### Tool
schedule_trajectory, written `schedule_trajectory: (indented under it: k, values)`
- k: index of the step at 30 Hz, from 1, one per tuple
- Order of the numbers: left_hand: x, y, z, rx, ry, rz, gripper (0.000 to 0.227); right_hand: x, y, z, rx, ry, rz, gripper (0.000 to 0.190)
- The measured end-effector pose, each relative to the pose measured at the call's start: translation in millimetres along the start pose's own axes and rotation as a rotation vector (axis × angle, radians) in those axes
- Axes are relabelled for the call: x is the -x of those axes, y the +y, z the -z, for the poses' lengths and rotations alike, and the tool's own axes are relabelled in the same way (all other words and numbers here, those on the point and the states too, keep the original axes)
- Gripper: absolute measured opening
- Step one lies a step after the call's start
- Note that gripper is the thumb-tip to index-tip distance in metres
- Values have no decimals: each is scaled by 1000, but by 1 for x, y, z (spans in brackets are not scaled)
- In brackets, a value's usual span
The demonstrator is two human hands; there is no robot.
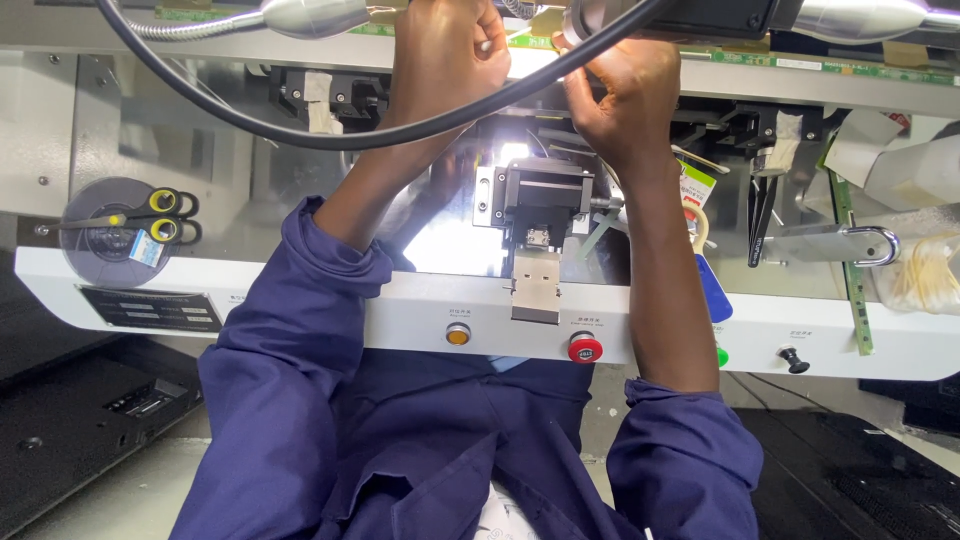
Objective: A person is using a bonding machine to repair an LCD panel by aligning and attaching a flexible circuit (COF).
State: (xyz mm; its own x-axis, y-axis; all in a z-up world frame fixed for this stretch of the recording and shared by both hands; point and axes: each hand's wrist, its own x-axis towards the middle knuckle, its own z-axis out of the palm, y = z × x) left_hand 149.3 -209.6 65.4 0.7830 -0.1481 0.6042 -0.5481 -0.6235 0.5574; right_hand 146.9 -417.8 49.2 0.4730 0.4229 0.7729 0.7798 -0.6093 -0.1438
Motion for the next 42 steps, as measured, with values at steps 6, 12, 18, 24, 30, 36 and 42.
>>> schedule_trajectory:
  k: [6,12,18,24,30,36,42]
  values:
    - [0,-2,-6,-10,-11,-3,20,0,-1,0,7,-1,-6,12]
    - [1,5,-2,-79,-11,-16,18,1,0,0,19,9,5,10]
    - [6,4,17,-95,16,-89,20,0,-1,0,11,-3,-5,11]
    - [6,-4,33,-178,13,-252,12,2,2,-3,21,23,0,10]
    - [-4,-19,26,-56,-149,-497,30,6,4,-5,59,29,-1,11]
    - [-7,-27,20,-111,-242,-468,10,10,5,-6,53,8,-31,17]
    - [-11,-46,5,-110,-171,-548,22,5,-4,-1,7,-17,-79,17]
